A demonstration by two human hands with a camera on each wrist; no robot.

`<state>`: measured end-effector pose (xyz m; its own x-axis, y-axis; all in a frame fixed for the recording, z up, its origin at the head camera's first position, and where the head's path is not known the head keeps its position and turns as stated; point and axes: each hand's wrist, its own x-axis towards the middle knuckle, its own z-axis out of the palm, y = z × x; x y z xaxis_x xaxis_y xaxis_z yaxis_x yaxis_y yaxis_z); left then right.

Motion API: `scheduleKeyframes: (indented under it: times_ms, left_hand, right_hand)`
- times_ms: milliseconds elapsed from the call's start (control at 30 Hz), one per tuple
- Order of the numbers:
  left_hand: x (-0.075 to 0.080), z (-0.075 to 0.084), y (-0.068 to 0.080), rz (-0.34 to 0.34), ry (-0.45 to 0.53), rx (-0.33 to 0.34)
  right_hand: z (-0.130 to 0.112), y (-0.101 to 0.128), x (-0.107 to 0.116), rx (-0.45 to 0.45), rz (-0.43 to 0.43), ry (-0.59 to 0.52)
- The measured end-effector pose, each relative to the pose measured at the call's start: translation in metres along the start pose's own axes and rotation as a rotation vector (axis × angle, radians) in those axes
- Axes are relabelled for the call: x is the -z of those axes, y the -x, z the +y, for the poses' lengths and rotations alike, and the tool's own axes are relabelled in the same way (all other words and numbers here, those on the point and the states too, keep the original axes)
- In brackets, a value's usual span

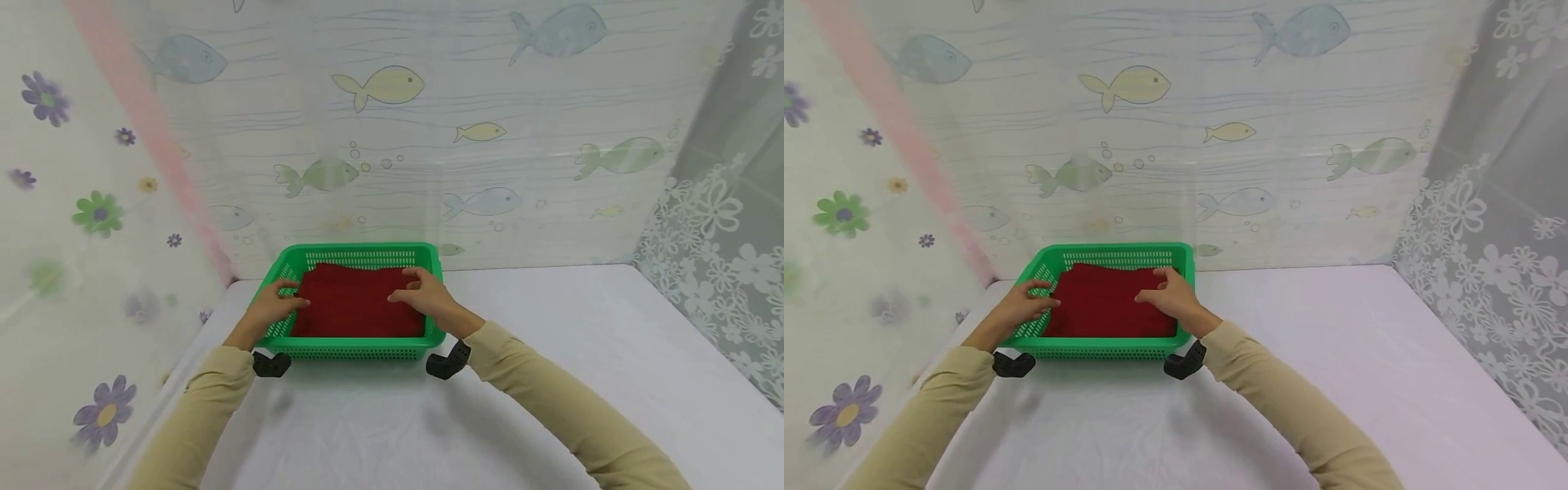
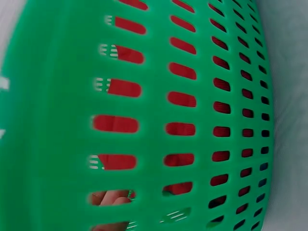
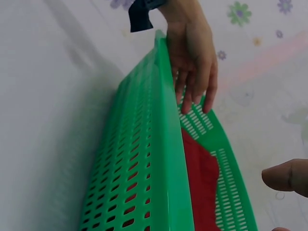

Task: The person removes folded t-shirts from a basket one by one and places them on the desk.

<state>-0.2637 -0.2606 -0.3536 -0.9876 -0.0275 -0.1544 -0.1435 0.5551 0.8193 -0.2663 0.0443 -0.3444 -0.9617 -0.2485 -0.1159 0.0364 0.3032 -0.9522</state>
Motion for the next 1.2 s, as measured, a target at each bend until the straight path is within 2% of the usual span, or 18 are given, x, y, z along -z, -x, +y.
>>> scheduleKeyframes:
  times_ms: [267,533,833,1000,1200]
  left_hand:
    - [-0.004,-0.002,-0.004,-0.016,-0.006,0.040]
    - [-0.011,-0.005,-0.008,-0.039,-0.086,0.047]
    - [-0.016,-0.005,-0.013,-0.086,-0.019,0.119]
    - [-0.015,-0.005,-0.014,-0.107,-0.027,0.143]
    - [-0.012,-0.008,-0.017,-0.143,0.074,0.207]
  right_hand:
    - [0.002,-0.006,-0.005,-0.042,-0.042,0.017]
    - [0.003,-0.013,-0.006,-0.072,-0.097,0.052]
    - [0.005,-0.020,-0.007,-0.111,-0.096,0.039]
    - [0.005,-0.021,-0.010,-0.120,-0.100,0.046]
    - [0.009,-0.026,-0.014,-0.128,-0.115,0.071]
